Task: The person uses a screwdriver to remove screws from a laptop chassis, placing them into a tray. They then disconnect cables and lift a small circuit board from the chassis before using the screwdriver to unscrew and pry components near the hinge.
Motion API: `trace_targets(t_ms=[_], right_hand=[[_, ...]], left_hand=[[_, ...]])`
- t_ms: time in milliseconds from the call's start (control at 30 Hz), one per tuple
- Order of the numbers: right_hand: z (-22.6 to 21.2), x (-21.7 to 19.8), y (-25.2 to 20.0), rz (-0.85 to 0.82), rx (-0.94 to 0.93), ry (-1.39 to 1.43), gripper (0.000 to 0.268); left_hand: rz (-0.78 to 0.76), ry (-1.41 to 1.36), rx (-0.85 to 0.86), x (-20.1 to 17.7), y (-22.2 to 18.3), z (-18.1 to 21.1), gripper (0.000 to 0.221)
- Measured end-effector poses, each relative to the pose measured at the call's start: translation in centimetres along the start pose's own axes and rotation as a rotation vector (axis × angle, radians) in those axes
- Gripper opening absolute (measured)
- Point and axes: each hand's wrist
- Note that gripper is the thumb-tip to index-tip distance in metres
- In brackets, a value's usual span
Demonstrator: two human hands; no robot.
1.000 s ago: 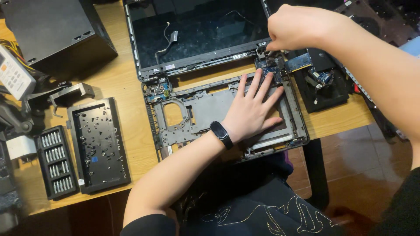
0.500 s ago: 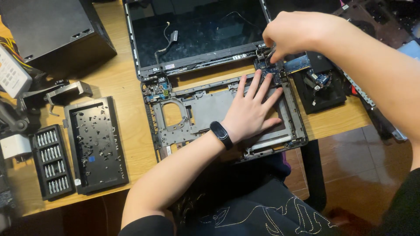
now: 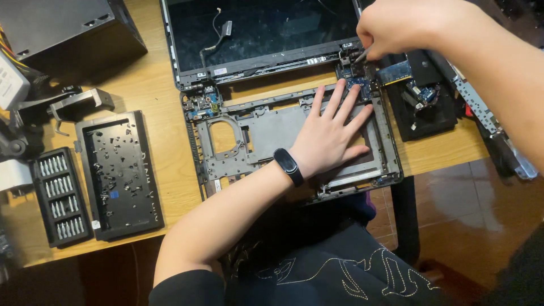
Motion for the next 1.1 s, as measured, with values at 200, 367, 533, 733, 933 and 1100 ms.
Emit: trace_targets(t_ms=[200,367,533,733,933,1100], right_hand=[[1.3,1.5,1.3,-0.03,0.007,-0.238,0.042],[0.1,0.5,0.4,0.026,-0.109,-0.159,0.047],[0.5,0.8,0.8,-0.039,-0.041,-0.071,0.026],[-0.7,-0.3,0.1,-0.092,0.055,-0.008,0.037],[-1.9,-1.6,-1.7,0.013,-0.081,-0.254,0.023],[-1.0,-0.7,-0.9,-0.053,-0.045,-0.193,0.026]], left_hand=[[-0.004,0.001,0.015,-0.2,0.1,0.0,0.075],[-0.012,-0.006,-0.003,0.0,0.1,-0.1,0.076],[-0.011,-0.005,0.007,0.0,0.0,0.0,0.076],[0.001,-0.002,0.007,0.0,0.1,-0.1,0.076],[-0.01,0.005,0.007,0.1,0.1,-0.1,0.076],[-0.015,0.002,-0.004,0.4,-0.1,-0.1,0.076]])
Point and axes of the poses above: each hand's wrist, its own y-axis towards the middle knuckle, its own x-axis out of the palm, z = x × y, and after that the axes turned 4 degrees about -x, right-handed
